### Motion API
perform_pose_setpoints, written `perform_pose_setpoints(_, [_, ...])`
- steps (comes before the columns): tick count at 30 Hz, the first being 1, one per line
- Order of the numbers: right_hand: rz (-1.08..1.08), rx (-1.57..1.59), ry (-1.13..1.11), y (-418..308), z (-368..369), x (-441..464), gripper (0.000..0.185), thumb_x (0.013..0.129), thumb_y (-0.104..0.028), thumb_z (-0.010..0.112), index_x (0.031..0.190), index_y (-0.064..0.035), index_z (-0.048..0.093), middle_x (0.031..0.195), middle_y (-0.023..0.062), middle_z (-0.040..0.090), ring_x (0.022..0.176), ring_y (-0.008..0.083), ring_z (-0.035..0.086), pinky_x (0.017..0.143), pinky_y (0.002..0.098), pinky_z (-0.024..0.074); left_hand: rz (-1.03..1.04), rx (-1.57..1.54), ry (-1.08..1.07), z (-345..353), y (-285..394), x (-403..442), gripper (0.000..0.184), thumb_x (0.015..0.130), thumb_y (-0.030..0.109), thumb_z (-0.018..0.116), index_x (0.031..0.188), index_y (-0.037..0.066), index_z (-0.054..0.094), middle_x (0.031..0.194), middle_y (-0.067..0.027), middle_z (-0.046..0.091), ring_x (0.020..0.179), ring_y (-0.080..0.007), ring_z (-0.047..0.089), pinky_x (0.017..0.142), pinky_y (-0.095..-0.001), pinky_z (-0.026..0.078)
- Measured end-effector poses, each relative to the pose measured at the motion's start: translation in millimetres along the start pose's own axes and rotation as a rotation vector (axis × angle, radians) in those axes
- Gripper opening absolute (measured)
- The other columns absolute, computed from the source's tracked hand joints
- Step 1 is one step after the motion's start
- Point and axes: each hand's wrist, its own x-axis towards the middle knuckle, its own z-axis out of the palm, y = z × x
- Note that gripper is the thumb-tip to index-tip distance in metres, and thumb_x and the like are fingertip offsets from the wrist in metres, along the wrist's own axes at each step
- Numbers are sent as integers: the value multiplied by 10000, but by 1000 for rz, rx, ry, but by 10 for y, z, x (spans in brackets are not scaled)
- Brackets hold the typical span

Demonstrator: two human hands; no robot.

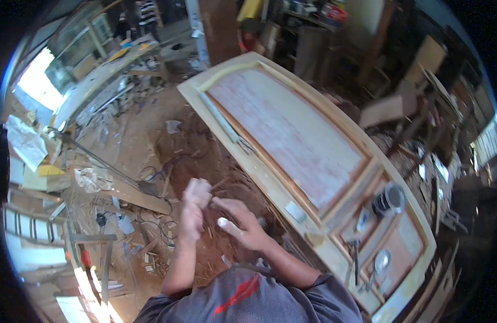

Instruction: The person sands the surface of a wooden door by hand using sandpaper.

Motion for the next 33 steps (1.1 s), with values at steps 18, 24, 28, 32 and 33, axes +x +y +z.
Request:
perform_pose_setpoints(18, [261,787,-249,1221,-209,2847,860,1050,-471,515,1634,22,121,1489,285,504,1505,347,343,1234,510,185,-40,117,300,-581,330,2103,450,848,-61,797,1270,-98,646,1138,-193,739,1025,-203,724,886,-312,598])
perform_pose_setpoints(24, [316,653,-257,1566,154,3837,883,1035,-495,523,1626,39,140,1562,280,410,1477,346,386,1229,505,191,-64,-17,408,-1347,257,3024,391,793,-76,833,1157,-71,691,1013,-168,749,927,-208,733,840,-307,607])
perform_pose_setpoints(28, [230,518,-303,1673,485,4677,957,1005,-556,550,1637,15,113,1623,279,322,1529,343,299,1243,518,141,-97,-62,448,-1911,472,3817,385,789,-31,859,1128,-77,681,991,-162,748,868,-194,727,811,-314,609])
perform_pose_setpoints(32, [103,397,-359,1652,966,5495,987,982,-573,562,1640,12,116,1672,270,205,1520,367,322,1246,512,148,-81,-268,446,-2517,1004,4392,353,799,-26,853,1105,-71,683,973,-157,747,849,-190,721,801,-319,604])
perform_pose_setpoints(33, [62,377,-378,1698,1054,5651,998,974,-581,569,1642,6,117,1683,263,183,1532,367,298,1250,512,133,-91,-304,441,-2660,1100,4503,342,803,-25,850,1099,-70,683,969,-156,746,846,-190,719,799,-321,602])
